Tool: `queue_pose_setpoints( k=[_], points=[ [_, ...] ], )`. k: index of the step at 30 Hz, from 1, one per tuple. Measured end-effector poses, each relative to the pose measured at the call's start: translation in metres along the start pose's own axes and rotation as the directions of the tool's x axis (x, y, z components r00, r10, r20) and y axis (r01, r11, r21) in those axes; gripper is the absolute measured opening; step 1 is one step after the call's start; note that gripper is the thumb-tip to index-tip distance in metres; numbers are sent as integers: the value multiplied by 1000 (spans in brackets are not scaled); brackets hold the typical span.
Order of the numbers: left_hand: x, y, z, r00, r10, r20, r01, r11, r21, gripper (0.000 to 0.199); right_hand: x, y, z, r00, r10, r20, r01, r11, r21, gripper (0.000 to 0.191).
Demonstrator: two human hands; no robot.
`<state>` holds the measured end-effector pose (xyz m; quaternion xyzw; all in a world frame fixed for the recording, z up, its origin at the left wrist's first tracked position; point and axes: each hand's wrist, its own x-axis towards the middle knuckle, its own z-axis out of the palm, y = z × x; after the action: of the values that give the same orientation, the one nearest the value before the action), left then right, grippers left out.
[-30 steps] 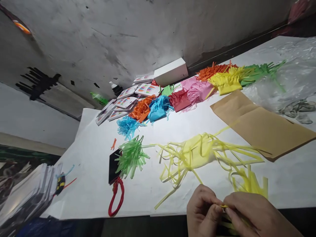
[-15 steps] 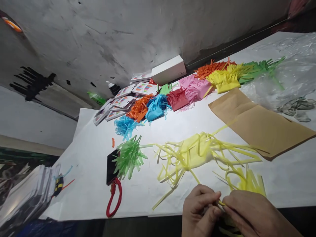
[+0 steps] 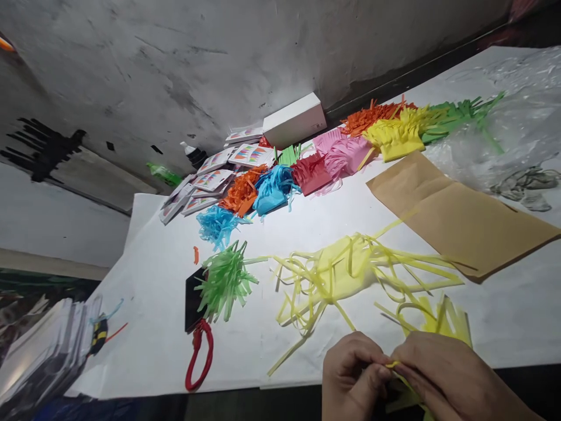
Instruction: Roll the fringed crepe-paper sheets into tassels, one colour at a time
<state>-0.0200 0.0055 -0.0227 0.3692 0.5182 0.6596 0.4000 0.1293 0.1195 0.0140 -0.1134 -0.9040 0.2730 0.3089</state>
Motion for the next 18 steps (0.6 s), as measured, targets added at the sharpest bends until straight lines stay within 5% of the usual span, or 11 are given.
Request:
queue_pose_setpoints(
  k=[6,12,18],
  points=[
    [0,-1,-1,997,-75,26,76,995,-62,11,3,8,4,999,42,22,-44,995,87,40],
    [-2,7,13,953,-258,-157,238,962,-135,36,3,11,-3,999,49,-4,-49,993,104,24],
    [2,5,17,884,-445,-143,384,866,-319,43,-7,17,1,993,-121,0,121,993,-13,24]
  ],
)
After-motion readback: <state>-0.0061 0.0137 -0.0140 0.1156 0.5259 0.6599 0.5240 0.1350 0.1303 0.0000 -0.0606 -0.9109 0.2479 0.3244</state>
